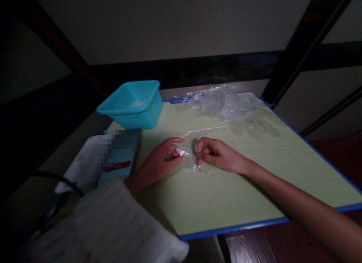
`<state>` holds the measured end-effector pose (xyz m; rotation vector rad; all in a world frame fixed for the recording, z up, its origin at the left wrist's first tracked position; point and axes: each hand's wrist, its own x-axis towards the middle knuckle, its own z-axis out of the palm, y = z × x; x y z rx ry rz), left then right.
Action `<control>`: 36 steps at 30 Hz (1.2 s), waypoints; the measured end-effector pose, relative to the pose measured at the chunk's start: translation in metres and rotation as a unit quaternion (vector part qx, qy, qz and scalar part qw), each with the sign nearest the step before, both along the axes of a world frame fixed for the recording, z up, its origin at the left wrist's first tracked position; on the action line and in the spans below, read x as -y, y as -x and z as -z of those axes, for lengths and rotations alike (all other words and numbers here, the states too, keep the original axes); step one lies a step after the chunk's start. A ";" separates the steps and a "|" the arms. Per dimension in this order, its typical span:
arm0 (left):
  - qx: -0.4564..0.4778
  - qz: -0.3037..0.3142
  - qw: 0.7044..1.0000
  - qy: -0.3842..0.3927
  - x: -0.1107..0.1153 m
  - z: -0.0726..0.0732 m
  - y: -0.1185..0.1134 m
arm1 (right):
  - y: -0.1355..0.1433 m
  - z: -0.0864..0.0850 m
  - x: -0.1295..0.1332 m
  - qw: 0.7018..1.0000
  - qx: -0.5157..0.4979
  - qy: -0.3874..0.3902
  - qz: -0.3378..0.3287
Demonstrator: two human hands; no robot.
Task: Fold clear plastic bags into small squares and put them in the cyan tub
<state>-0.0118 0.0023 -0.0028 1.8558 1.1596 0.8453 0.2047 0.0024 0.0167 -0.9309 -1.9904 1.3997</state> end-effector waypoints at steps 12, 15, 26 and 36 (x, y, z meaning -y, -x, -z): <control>0.009 -0.021 0.999 -0.032 0.000 0.005 -0.005 | 0.000 0.011 -0.003 0.996 -0.015 0.071 0.048; 0.006 -0.015 1.000 -0.026 0.004 -0.001 -0.006 | 0.002 0.012 -0.003 0.996 -0.021 0.049 0.069; -0.039 0.038 0.998 -0.029 0.010 -0.014 -0.006 | 0.004 0.009 -0.003 0.993 -0.022 0.002 0.115; -0.091 0.078 0.993 -0.014 0.008 -0.019 0.002 | 0.003 0.004 -0.002 0.996 -0.008 -0.010 0.087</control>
